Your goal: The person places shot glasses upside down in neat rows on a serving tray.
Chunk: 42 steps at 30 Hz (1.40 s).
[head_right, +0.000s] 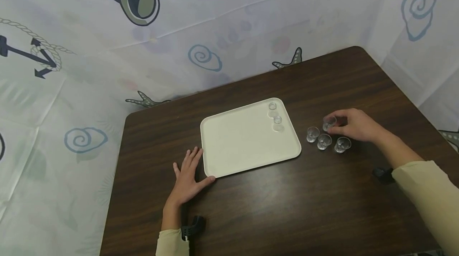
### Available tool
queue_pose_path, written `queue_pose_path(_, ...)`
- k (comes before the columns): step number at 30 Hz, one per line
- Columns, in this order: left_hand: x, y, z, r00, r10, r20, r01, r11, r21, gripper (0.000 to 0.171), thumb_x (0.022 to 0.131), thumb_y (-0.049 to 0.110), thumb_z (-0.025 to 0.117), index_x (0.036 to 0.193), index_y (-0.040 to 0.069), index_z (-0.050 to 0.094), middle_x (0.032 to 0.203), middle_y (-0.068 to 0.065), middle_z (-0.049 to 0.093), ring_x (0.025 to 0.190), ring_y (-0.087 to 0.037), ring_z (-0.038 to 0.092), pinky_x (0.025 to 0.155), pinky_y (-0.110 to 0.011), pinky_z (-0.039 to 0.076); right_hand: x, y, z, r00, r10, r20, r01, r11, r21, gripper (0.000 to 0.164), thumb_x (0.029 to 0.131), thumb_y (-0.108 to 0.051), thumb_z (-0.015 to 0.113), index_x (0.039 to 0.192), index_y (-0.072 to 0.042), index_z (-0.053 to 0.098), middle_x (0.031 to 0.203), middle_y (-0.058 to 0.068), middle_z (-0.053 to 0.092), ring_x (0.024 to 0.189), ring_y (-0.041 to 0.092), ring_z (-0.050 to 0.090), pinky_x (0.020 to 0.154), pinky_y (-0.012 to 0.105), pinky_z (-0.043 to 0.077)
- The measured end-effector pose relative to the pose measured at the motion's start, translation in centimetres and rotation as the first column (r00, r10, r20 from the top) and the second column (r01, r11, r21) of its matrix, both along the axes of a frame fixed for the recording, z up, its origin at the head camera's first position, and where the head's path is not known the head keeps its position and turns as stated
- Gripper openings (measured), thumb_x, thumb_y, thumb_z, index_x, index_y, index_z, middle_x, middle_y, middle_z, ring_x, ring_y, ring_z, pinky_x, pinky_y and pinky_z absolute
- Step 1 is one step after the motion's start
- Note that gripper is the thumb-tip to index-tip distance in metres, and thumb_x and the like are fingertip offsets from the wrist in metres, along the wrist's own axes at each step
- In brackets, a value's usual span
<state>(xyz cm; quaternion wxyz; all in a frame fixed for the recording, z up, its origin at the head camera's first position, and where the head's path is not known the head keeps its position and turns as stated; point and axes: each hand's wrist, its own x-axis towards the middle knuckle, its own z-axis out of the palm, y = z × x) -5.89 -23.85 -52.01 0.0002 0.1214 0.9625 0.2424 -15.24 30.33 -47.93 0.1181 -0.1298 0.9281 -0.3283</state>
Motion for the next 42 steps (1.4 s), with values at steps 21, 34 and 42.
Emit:
queue_pose_path(21,0.0,-0.1,-0.3,0.999,0.008,0.037,-0.007,1.0,-0.028,0.097,0.081,0.066,0.066,0.158,0.025,0.022,0.163,-0.003,0.016,0.15,-0.031,0.006,0.103,-0.074,-0.008,-0.2,1.1,1.2,0.99,-0.111,-0.084,0.107,0.993,-0.045,0.045,0.086,-0.023,0.078,0.12,0.001,0.063,0.112,0.023,0.063,0.104,0.041,0.057,0.084,0.059,0.042)
queue_pose_path(34,0.0,0.1,0.1,1.0,0.01,0.0,-0.01,1.0,-0.02,0.096,0.081,0.062,0.069,0.157,0.021,0.026,0.162,-0.008,0.021,0.149,-0.035,0.009,0.101,-0.077,-0.006,-0.8,-1.6,4.3,0.931,-0.047,-0.362,0.048,0.999,-0.007,0.036,0.077,-0.013,0.085,0.111,-0.009,0.071,0.096,0.002,0.06,0.077,0.018,0.055,0.059,0.024,0.045)
queue_pose_path(42,-0.1,-0.1,-0.2,0.999,0.018,0.029,-0.017,0.999,-0.037,0.097,0.081,0.066,0.067,0.158,0.025,0.023,0.163,-0.004,0.017,0.15,-0.03,0.005,0.103,-0.075,-0.007,-0.8,-4.8,6.5,0.902,0.095,-0.421,-0.064,0.994,0.087,0.035,0.076,-0.007,0.084,0.109,-0.009,0.073,0.104,0.003,0.061,0.069,0.013,0.052,0.059,0.03,0.046)
